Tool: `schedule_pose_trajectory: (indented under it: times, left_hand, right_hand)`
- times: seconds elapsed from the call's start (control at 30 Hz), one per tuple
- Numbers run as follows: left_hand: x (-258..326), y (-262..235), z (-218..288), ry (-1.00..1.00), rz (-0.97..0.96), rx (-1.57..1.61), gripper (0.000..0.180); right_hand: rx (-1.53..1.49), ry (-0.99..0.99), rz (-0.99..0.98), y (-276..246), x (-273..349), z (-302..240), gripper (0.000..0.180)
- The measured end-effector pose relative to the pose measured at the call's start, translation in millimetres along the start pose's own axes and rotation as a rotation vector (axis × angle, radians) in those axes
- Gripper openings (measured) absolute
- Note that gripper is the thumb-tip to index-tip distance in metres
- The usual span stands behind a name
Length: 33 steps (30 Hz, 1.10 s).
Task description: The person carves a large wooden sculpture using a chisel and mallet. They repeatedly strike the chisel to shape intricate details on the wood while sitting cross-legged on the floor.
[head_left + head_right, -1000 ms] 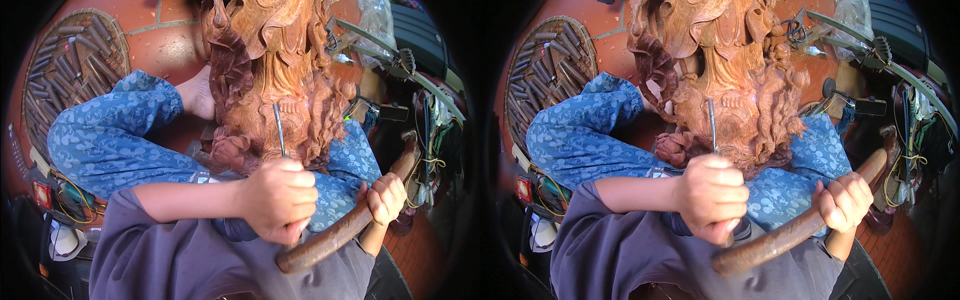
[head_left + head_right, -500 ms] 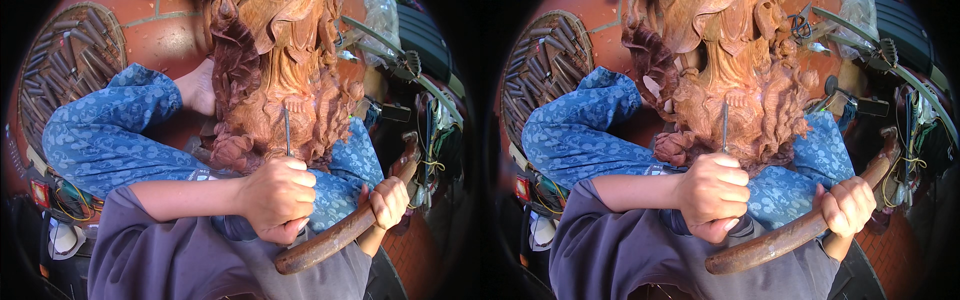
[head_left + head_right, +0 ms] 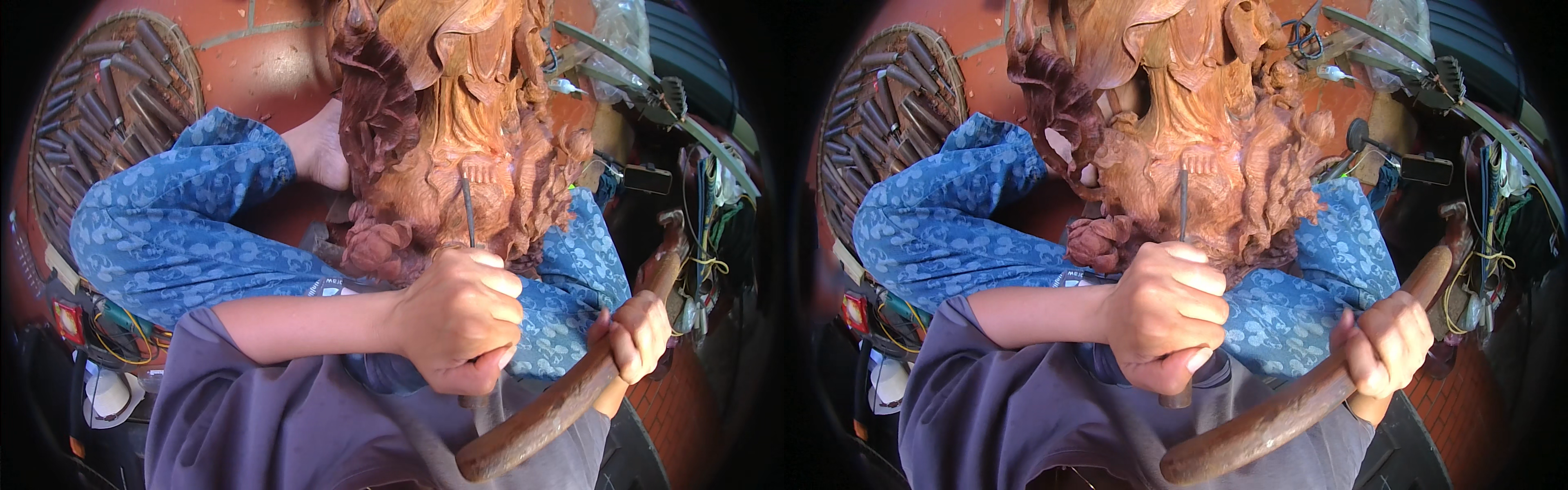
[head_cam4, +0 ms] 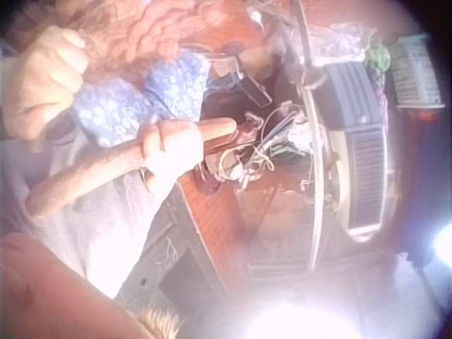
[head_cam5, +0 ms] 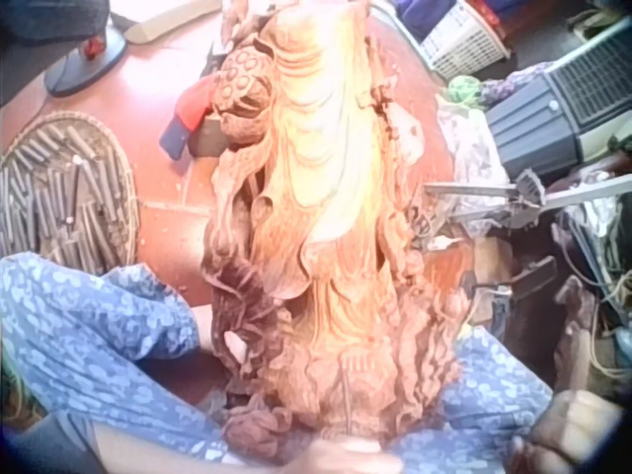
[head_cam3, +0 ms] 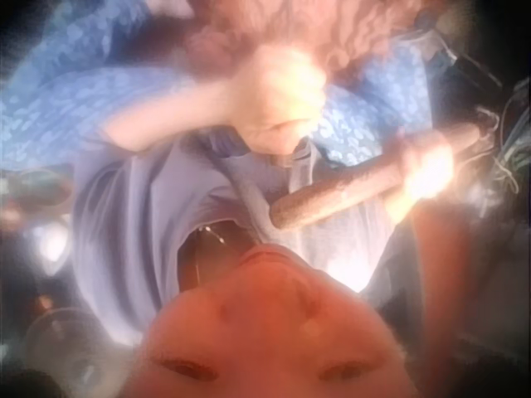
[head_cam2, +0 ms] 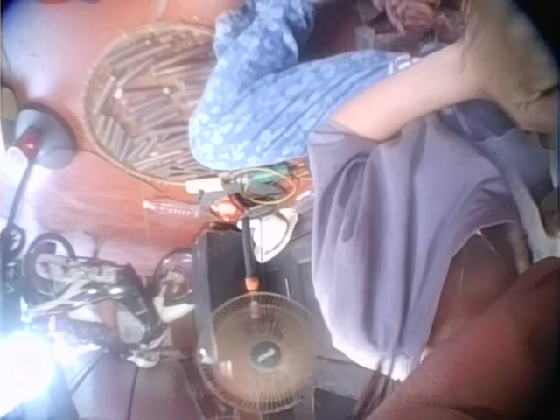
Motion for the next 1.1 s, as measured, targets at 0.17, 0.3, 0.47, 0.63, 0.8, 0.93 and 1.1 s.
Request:
schedule_pose_trajectory:
  times: [0.17, 0.3, 0.47, 0.63, 0.8, 0.93, 1.1]
  left_hand:
    - [3.3, -3.3, -0.3, 0.004, 0.007, -0.025, 0.018]
    - [3.7, -4.9, 0.0, -0.009, -0.01, -0.006, 0.019]
    - [-0.8, -8.2, -0.9, -0.037, 0.005, 0.035, 0.019]
    - [-10.3, -12.6, -0.4, -0.078, 0.048, 0.102, 0.018]
    - [-12.1, -15.7, -1.7, -0.111, 0.063, 0.137, 0.018]
    - [-16.6, -20.4, -3.7, -0.157, 0.049, 0.173, 0.019]
    - [-30.2, -25.3, -7.2, -0.252, 0.083, 0.272, 0.021]
  right_hand:
    - [0.004, -0.066, 0.002, 0.8, 5.8, 1.6, 0.036]
    - [0.244, -0.013, -0.102, -2.6, 7.0, -1.5, 0.037]
    - [0.165, 0.039, -0.127, -18.6, 8.5, -9.1, 0.033]
    - [0.13, 0.081, -0.145, -25.5, 3.0, -15.1, 0.029]
    - [0.317, 0.203, -0.251, -17.4, -4.4, -11.5, 0.03]
    - [0.009, 0.144, -0.149, -23.9, -9.4, -15.5, 0.029]
    - [0.219, 0.261, -0.237, -30.5, -24.0, -12.2, 0.028]
Point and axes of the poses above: each hand's wrist, its own x-axis away from the middle knuckle, its own y-axis out of the palm, z = x × y, the point moved 8 cm from there along -x, towards the middle knuckle, and after that the axes turned 8 degrees about z, right-handed, at the moved point
